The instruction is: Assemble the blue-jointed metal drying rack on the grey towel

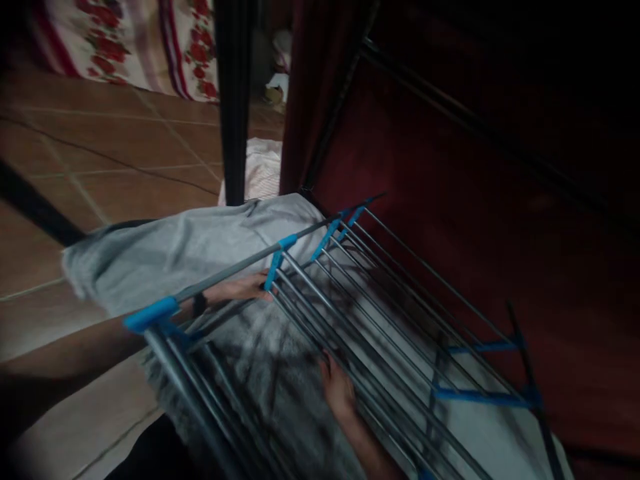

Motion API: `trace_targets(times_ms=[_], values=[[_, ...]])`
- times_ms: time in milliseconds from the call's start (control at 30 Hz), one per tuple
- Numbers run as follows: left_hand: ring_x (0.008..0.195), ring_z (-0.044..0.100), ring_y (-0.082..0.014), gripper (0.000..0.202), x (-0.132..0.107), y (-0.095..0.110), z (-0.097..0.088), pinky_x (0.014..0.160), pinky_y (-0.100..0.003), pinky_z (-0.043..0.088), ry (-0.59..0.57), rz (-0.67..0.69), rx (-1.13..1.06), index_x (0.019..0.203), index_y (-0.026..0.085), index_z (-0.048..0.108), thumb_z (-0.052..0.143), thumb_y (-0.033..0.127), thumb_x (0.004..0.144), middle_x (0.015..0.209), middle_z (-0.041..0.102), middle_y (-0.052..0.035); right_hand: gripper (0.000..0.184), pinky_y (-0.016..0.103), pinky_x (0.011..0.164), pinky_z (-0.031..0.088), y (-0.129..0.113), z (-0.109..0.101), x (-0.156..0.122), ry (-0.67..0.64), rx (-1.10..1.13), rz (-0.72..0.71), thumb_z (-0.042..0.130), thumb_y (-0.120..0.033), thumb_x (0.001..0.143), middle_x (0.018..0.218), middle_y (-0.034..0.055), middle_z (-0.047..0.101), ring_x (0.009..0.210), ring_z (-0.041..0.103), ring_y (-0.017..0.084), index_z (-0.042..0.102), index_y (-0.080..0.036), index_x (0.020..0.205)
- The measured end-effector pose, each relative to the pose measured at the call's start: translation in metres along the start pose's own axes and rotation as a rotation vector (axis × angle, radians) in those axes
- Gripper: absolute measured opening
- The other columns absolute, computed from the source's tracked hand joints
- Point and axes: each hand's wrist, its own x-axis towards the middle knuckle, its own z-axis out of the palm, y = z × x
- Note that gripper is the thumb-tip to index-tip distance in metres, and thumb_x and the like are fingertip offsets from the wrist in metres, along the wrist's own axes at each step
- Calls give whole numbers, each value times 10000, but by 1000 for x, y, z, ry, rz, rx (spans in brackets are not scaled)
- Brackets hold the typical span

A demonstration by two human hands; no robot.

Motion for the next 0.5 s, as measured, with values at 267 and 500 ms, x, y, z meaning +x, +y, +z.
trace_targets(times_ms=[267, 500], values=[[1038, 514, -190, 566, 8, -39, -2, 900, -280, 438, -122, -199, -52, 957, 219, 658, 622, 731, 719, 980, 658, 34, 508, 341, 1074, 403, -11, -46, -54, -109, -227, 12, 394, -138, 898, 1354, 80, 587, 1255, 522, 195, 508, -212, 1388], [1007, 598, -267, 815, 16, -58, 0, 866, -345, 524, -164, -258, 1, 997, 195, 695, 565, 887, 587, 1020, 684, -55, 139, 363, 878, 514, 38, -103, -123, -438, -420, 390, 553, -213, 922, 991, 77, 681, 951, 635, 193, 682, -161, 919]])
